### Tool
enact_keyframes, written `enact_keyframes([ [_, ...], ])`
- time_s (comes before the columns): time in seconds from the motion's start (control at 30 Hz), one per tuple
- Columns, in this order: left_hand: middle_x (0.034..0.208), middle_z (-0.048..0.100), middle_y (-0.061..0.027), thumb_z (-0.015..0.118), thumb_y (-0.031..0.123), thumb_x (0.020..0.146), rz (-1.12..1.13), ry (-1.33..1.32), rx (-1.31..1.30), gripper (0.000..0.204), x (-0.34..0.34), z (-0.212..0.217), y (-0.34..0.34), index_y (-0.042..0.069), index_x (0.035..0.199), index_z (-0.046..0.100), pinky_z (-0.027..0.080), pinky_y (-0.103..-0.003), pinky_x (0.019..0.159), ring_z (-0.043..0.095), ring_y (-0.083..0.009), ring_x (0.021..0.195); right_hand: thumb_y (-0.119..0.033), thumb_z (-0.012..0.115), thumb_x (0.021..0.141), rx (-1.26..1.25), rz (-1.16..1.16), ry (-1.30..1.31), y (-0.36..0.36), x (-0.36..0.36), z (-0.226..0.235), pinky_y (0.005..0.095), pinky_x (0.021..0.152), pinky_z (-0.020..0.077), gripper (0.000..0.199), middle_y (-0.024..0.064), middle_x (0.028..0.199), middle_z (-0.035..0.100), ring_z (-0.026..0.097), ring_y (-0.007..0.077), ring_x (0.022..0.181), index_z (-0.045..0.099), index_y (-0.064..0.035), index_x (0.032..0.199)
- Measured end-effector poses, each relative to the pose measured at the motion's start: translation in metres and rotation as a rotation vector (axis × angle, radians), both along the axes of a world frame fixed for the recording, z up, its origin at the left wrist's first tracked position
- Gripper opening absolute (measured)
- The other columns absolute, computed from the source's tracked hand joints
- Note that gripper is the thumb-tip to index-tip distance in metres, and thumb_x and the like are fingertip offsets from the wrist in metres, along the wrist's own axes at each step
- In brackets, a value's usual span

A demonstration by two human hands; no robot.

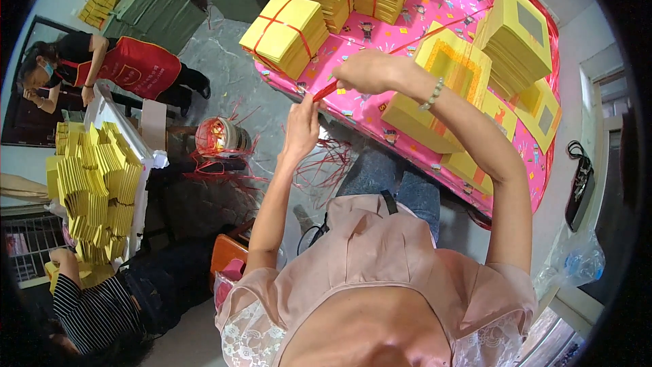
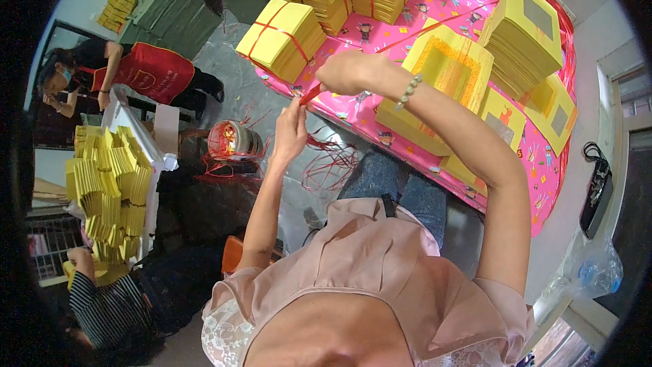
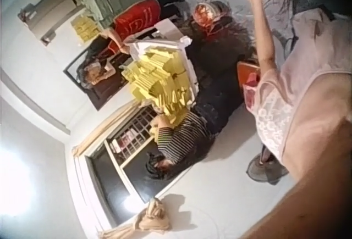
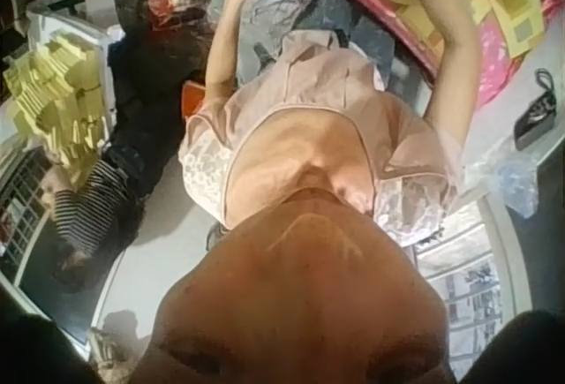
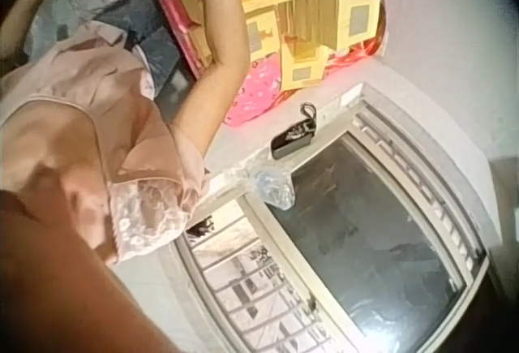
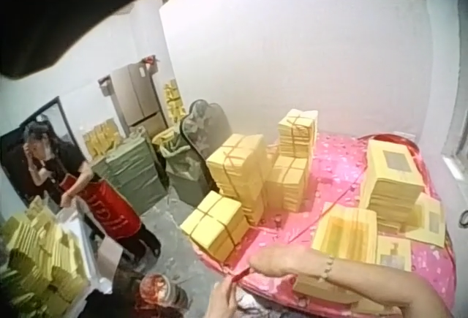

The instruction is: Tying bundles of yellow paper stacks with red plastic ribbon.

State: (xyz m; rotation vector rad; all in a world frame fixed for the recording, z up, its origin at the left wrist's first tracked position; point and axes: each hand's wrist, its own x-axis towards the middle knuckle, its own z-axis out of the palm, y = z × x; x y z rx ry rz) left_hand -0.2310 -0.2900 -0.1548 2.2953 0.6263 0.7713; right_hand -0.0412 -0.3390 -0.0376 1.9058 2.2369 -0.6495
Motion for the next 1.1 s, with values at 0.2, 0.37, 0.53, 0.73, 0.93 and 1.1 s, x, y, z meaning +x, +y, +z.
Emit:
enact_keyframes([
  [0.2, 0.075, 0.059, -0.0133, 0.045, 0.007, 0.088, -0.143, 0.183, -0.059, 0.009, -0.002, 0.009, 0.016, 0.002, 0.094, 0.048, 0.038, -0.04, 0.071, 0.054, -0.0329, 0.072, -0.019, 0.051, 0.084, 0.081, 0.024, -0.096, 0.004, 0.007, -0.015, 0.0427, 0.067, 0.0464, 0.019, 0.0166, 0.079, 0.063, 0.061, 0.0331, 0.079, 0.059, -0.0033, 0.091],
  [0.37, 0.074, 0.057, -0.0149, 0.045, 0.011, 0.089, -0.241, -0.052, 0.104, 0.013, 0.034, 0.03, 0.016, 0.0, 0.095, 0.047, 0.04, -0.041, 0.071, 0.056, -0.0316, 0.075, -0.017, 0.053, 0.081, 0.154, 0.079, -0.129, 0.001, -0.008, -0.021, 0.0424, 0.067, 0.0483, 0.017, 0.0173, 0.078, 0.064, 0.063, 0.033, 0.078, 0.062, -0.0032, 0.088],
  [0.53, 0.074, 0.055, -0.0164, 0.042, 0.013, 0.091, -0.32, 0.135, -0.31, 0.018, 0.036, 0.033, 0.02, 0.002, 0.104, 0.05, 0.043, -0.037, 0.063, 0.055, -0.0273, 0.067, -0.02, 0.055, 0.082, 0.132, 0.038, 0.03, 0.0, 0.007, 0.002, 0.0433, 0.068, 0.0468, 0.018, 0.0166, 0.079, 0.063, 0.061, 0.0338, 0.079, 0.061, -0.0029, 0.087],
  [0.73, 0.071, 0.055, -0.0072, 0.038, 0.013, 0.093, -0.266, 0.053, -0.365, 0.021, 0.05, 0.036, 0.028, 0.001, 0.1, 0.054, 0.04, -0.031, 0.058, 0.049, -0.0146, 0.061, -0.018, 0.054, 0.085, 0.3, -0.117, 0.095, -0.011, 0.067, 0.002, 0.0427, 0.068, 0.0453, 0.018, 0.0159, 0.086, 0.061, 0.059, 0.0332, 0.082, 0.055, -0.0015, 0.092],
  [0.93, 0.06, 0.035, 0.0043, 0.036, 0.016, 0.095, -0.175, -0.307, -0.567, 0.023, 0.084, 0.025, 0.023, 0.003, 0.096, 0.055, 0.03, -0.023, 0.048, 0.036, -0.0063, 0.052, -0.014, 0.051, 0.087, 0.925, -0.37, 0.544, -0.001, 0.049, -0.015, 0.0356, 0.066, 0.0462, 0.015, 0.0116, 0.079, 0.058, 0.059, 0.0237, 0.075, 0.057, -0.0019, 0.094],
  [1.1, 0.067, 0.049, -0.003, 0.037, 0.016, 0.094, -0.108, -0.361, -0.491, 0.031, 0.118, 0.02, 0.015, 0.001, 0.12, 0.045, 0.04, -0.029, 0.054, 0.048, -0.0126, 0.059, -0.011, 0.05, 0.092, 0.97, -0.745, 1.111, 0.019, 0.021, -0.034, 0.0207, 0.072, 0.0452, 0.016, 0.0012, 0.087, 0.061, 0.056, 0.0063, 0.079, 0.061, 0.0006, 0.093],
])
